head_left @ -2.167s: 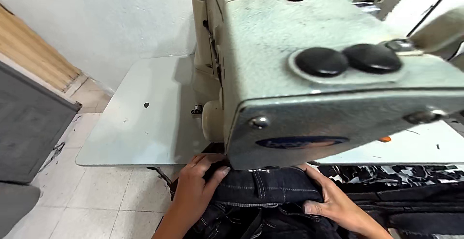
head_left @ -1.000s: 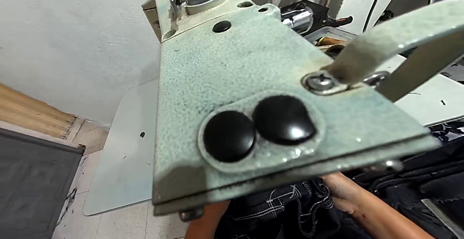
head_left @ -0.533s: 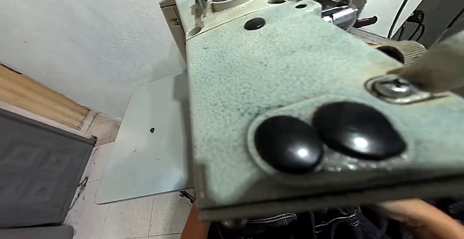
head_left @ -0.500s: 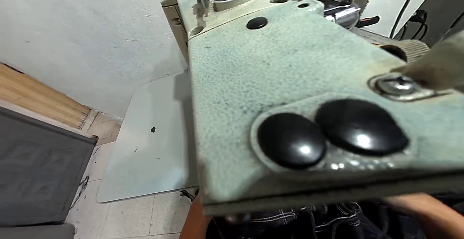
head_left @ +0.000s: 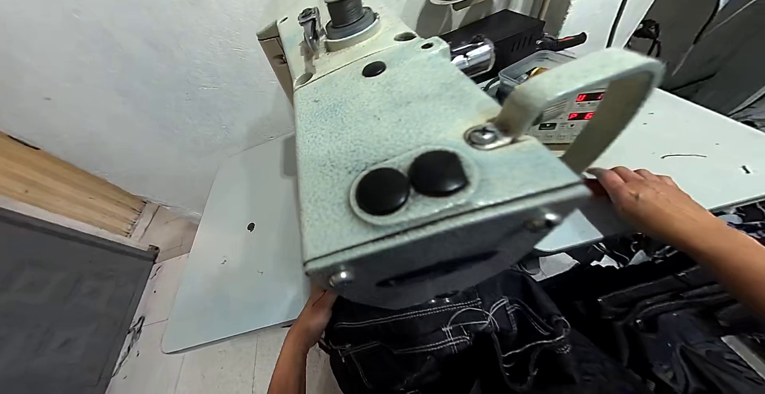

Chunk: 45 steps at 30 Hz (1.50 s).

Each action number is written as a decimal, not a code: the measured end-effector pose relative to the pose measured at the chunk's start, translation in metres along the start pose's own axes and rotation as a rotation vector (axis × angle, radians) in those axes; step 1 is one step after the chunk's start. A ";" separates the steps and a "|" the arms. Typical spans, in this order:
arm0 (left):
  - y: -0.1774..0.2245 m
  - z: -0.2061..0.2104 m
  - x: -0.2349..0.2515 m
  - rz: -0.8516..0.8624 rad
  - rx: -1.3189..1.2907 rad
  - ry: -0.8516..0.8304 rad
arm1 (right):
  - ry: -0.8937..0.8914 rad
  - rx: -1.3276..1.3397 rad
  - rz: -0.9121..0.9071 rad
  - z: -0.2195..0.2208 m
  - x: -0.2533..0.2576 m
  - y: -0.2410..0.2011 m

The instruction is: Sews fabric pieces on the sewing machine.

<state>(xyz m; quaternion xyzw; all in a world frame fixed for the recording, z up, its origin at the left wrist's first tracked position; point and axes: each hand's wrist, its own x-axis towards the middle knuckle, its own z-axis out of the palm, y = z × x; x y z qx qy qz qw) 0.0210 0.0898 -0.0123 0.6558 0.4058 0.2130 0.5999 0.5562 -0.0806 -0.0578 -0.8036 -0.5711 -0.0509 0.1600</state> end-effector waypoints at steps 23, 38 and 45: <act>0.066 0.112 -0.086 -0.154 -0.278 0.146 | 0.189 0.448 -0.577 -0.089 -0.159 -0.238; 0.075 0.148 -0.071 -0.145 -0.521 0.344 | 0.560 0.145 -0.462 -0.030 -0.189 -0.247; 0.075 0.155 -0.071 -0.155 -0.545 0.397 | 0.534 0.067 -0.462 -0.041 -0.190 -0.241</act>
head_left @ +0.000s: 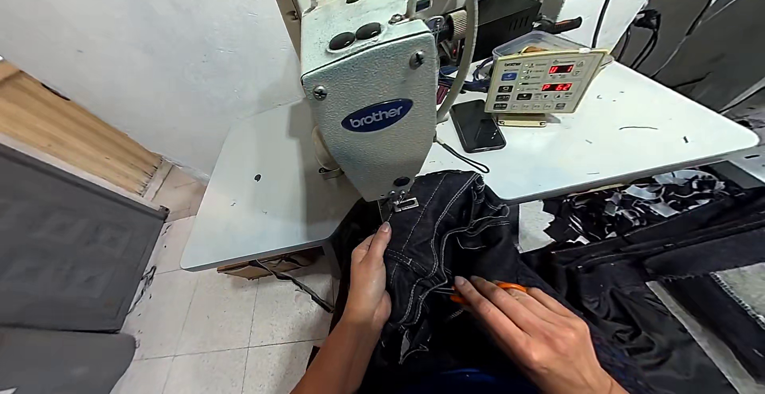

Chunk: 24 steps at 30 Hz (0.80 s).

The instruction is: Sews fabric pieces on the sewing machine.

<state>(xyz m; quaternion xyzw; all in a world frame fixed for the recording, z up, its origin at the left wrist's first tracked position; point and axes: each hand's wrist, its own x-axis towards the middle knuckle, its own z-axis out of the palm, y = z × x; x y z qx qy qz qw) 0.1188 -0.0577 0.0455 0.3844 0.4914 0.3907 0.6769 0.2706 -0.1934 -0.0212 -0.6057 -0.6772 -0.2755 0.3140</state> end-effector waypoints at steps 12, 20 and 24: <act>-0.004 0.007 -0.005 -0.014 -0.077 0.049 | -0.014 0.001 0.009 -0.002 0.011 -0.004; -0.005 0.032 -0.031 -0.137 -0.207 0.111 | -0.043 -0.062 0.026 -0.015 0.003 0.010; -0.004 0.035 -0.033 -0.132 -0.206 0.115 | -0.004 -0.013 0.054 -0.013 -0.008 0.016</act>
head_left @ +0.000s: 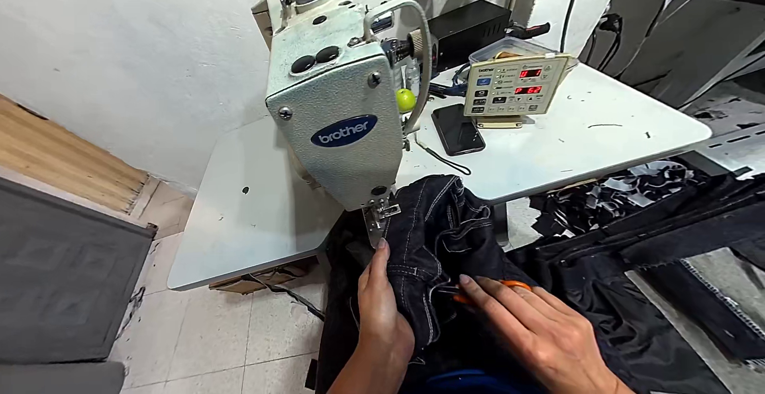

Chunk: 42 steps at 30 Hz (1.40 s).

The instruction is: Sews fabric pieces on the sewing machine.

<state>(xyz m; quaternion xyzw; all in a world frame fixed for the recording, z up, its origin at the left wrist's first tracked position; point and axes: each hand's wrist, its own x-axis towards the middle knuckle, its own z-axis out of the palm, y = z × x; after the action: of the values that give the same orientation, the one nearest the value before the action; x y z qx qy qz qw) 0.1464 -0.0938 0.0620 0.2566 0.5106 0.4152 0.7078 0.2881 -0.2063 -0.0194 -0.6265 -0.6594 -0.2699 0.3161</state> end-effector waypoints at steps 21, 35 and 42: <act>-0.009 -0.010 -0.001 -0.072 0.052 -0.209 | -0.064 0.660 0.020 0.010 0.009 0.044; -0.012 -0.012 0.002 -0.087 0.100 -0.181 | -0.028 0.850 0.507 0.012 0.021 0.083; -0.053 -0.044 -0.009 0.445 1.374 -0.832 | -0.452 -0.035 0.490 0.074 0.042 0.247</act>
<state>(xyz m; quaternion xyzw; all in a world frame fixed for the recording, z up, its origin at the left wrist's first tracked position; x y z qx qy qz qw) 0.1214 -0.1319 0.0092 0.8589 0.2843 0.0125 0.4258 0.5277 -0.1055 -0.0460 -0.8156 -0.5379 -0.0515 0.2067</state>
